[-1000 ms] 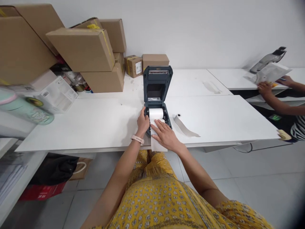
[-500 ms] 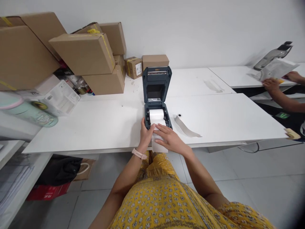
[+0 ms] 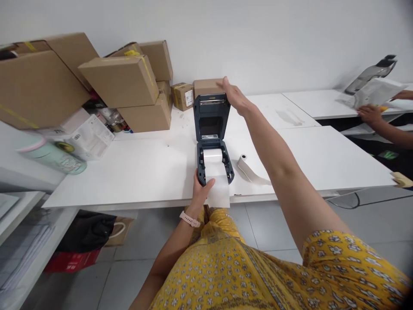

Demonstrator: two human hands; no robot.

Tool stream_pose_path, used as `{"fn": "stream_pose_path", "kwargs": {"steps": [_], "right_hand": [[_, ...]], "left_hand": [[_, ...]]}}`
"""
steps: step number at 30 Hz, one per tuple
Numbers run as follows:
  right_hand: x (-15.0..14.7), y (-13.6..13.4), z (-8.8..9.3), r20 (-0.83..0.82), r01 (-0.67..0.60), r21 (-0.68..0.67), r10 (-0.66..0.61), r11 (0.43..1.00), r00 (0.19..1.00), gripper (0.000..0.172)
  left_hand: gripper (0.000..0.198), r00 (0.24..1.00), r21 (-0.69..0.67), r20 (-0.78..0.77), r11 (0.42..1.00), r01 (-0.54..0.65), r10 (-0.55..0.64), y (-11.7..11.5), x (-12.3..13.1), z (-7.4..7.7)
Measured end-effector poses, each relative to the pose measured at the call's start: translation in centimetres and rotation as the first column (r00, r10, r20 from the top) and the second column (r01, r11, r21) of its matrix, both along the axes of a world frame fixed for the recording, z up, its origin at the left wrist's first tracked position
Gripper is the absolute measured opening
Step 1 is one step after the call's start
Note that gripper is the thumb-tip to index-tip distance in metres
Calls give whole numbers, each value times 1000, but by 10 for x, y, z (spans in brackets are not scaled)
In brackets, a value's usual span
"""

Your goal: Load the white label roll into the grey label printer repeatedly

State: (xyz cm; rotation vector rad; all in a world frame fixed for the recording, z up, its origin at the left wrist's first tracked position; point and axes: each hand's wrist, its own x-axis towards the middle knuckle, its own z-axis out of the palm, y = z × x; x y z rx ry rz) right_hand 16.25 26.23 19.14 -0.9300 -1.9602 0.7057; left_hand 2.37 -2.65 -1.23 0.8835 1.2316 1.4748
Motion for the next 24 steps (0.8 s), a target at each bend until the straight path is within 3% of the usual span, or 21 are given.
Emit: {"fn": "stream_pose_path", "kwargs": {"steps": [3, 7, 11, 14, 18, 24], "right_hand": [[-3, -16, -1, -49, -69, -28, 68, 997, 997, 101], [9, -84, -22, -46, -2, 148, 9, 989, 999, 90], [23, -163, -71, 70, 93, 340, -124, 936, 990, 68], [32, -207, -116, 186, 65, 413, -154, 908, 971, 59], [37, -234, -160, 291, 40, 381, -160, 924, 943, 54], [28, -242, -193, 157, 156, 383, -230, 911, 960, 52]], "left_hand": [[97, 1000, 7, 4, 1000, 12, -12, -3, -1, -1], [89, 999, 70, 1, 996, 49, -49, -7, -1, 1], [89, 999, 52, -9, 998, 31, -31, -6, 0, 3], [91, 1000, 24, 5, 1000, 16, -16, -3, 1, 1], [97, 999, 14, 19, 1000, 28, -29, -1, 0, -3], [105, 999, 41, 14, 998, 43, -43, -1, 1, -10]]}}
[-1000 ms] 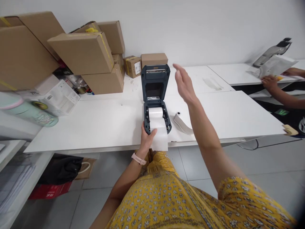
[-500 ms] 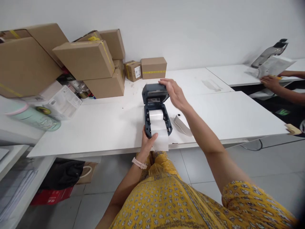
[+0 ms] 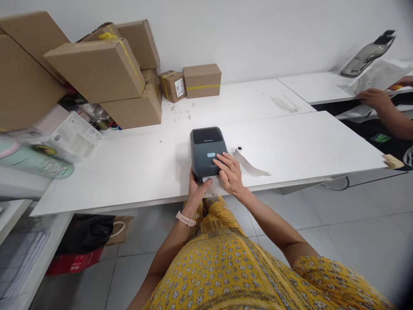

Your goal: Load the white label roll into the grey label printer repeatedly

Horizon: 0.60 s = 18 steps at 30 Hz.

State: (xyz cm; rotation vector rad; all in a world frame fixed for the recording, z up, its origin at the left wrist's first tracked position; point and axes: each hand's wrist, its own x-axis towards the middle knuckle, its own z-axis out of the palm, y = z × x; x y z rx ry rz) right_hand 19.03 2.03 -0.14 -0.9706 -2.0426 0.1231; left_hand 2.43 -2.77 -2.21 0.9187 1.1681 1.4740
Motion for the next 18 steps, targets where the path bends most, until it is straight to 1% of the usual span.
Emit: {"fn": "stream_pose_path", "kwargs": {"steps": [2, 5, 6, 8, 10, 12, 13, 15, 16, 18], "right_hand": [[-4, -1, -11, -22, 28, -16, -28, 1000, 999, 52], [-8, -1, -25, -20, 54, -39, -54, 998, 998, 53], [-9, -1, -29, -23, 64, -39, -65, 997, 998, 54], [-11, -1, -34, -22, 91, -42, -92, 995, 996, 54], [-12, -1, -38, 4, 119, -56, -119, 991, 993, 55], [-13, 0, -41, 26, 136, -57, -135, 989, 990, 55], [-13, 0, -42, 23, 139, -50, -138, 989, 990, 56], [-13, 1, -44, 1, 135, -33, -136, 990, 991, 58], [-13, 2, -45, -7, 133, -34, -134, 990, 991, 58], [-12, 2, -46, 4, 129, -67, -129, 989, 992, 57]], "left_hand": [[104, 1000, 18, 7, 1000, 8, -8, 0, 0, -1], [96, 1000, 22, -19, 1000, 19, -18, -4, 0, -2], [92, 999, 6, -46, 1000, 1, -1, -6, -1, -1], [79, 985, -28, -142, 994, -102, 97, -7, -3, 5], [69, 928, 6, -274, 965, -262, 254, -4, -6, 17], [65, 830, 146, -386, 915, -376, 403, 8, -11, 36], [65, 782, 235, -421, 888, -396, 460, 16, -14, 48], [66, 706, 381, -466, 841, -385, 534, 37, -19, 70], [67, 690, 415, -488, 837, -356, 535, 47, -21, 80], [70, 690, 425, -534, 861, -279, 488, 65, -22, 95]]}}
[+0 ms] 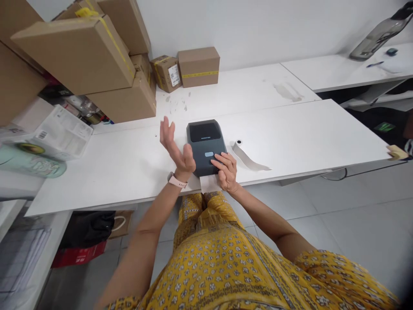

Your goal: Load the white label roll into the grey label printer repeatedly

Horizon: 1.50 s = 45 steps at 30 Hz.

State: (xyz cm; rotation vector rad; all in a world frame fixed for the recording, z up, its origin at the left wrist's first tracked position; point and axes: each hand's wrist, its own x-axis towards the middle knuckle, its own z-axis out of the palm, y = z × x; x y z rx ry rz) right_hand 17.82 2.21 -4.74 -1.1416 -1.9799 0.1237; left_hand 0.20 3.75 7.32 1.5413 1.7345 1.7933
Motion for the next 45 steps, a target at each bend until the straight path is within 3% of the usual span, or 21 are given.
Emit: {"fn": "stream_pose_path", "kwargs": {"steps": [4, 8, 12, 18, 21, 25, 27, 29, 32, 35, 38, 42, 45], "right_hand": [[0, 0, -2, 49, 12, -84, -8, 996, 999, 56], [1, 0, -9, 44, 18, -58, -16, 998, 999, 56], [0, 0, -19, -42, -35, 20, 36, 999, 998, 57], [-10, 2, -13, -319, -40, 342, 156, 939, 935, 47], [-14, 2, -4, -337, -35, 379, 172, 925, 926, 47], [-9, 0, 10, -302, -60, 327, 165, 943, 939, 45], [-5, -3, 18, -303, -82, 284, 171, 955, 938, 43], [-3, -5, 27, -333, -95, 201, 159, 975, 929, 43], [-3, -7, 37, -384, -119, 81, 142, 989, 912, 45], [-1, -6, 45, -389, -153, 49, 160, 987, 907, 47], [2, -1, 50, -362, -178, 29, 176, 984, 915, 49], [1, 12, 55, -390, -196, -36, 167, 980, 905, 57], [-4, 19, 57, -435, -182, -74, 133, 980, 891, 62]], "left_hand": [[70, 979, -86, -66, 979, 185, -191, 20, 3, 7], [62, 950, -158, -102, 948, 276, -294, 24, 8, 7], [61, 833, -167, -337, 898, 407, -440, 31, 13, 11], [70, 632, -203, -650, 898, 389, -421, 45, 20, 4], [69, 631, -207, -659, 905, 372, -409, 49, 19, 2], [65, 796, -151, -495, 937, 316, -348, 44, 10, -3], [63, 916, -115, -302, 964, 240, -264, 30, 6, -13], [64, 986, -121, -25, 979, 162, -166, 7, 5, -33], [68, 939, -217, 318, 955, 203, -127, -35, 11, -68], [69, 872, -213, 470, 941, 262, -136, -64, 19, -90], [69, 863, -189, 479, 942, 277, -157, -69, 21, -89], [69, 864, -156, 469, 945, 287, -185, -58, 19, -77], [71, 841, -132, 498, 940, 315, -212, -51, 20, -78]]}}
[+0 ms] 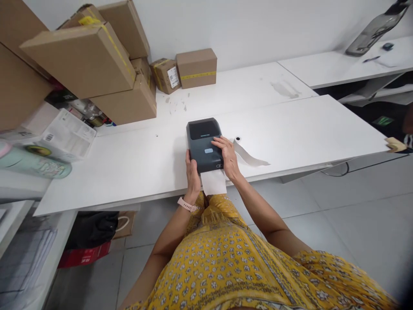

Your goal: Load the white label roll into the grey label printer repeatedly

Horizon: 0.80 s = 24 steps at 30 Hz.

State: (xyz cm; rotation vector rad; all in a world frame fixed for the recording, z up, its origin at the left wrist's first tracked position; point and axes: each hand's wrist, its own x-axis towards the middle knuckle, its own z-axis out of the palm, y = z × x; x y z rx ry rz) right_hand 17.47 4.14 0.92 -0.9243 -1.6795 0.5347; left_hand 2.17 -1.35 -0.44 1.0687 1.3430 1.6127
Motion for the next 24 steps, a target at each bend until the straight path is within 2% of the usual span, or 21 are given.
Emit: {"fn": "stream_pose_path", "kwargs": {"steps": [5, 14, 21, 24], "right_hand": [[-6, 2, 2, -20, 28, -20, -29, 999, 999, 63], [-5, 0, 1, 0, 19, 15, -19, 1000, 1000, 64], [-3, -1, 0, 46, 9, 34, -11, 999, 999, 63], [-3, -1, 0, 46, 10, 52, -13, 999, 999, 62]], "left_hand": [[74, 999, -7, 40, 999, 32, -31, 1, 2, -4], [85, 997, -15, 36, 997, 75, -75, -4, 0, 1], [86, 994, -41, 52, 995, 96, -94, -5, 0, 6], [84, 993, -65, 46, 992, 112, -109, -15, -3, 2]]}}
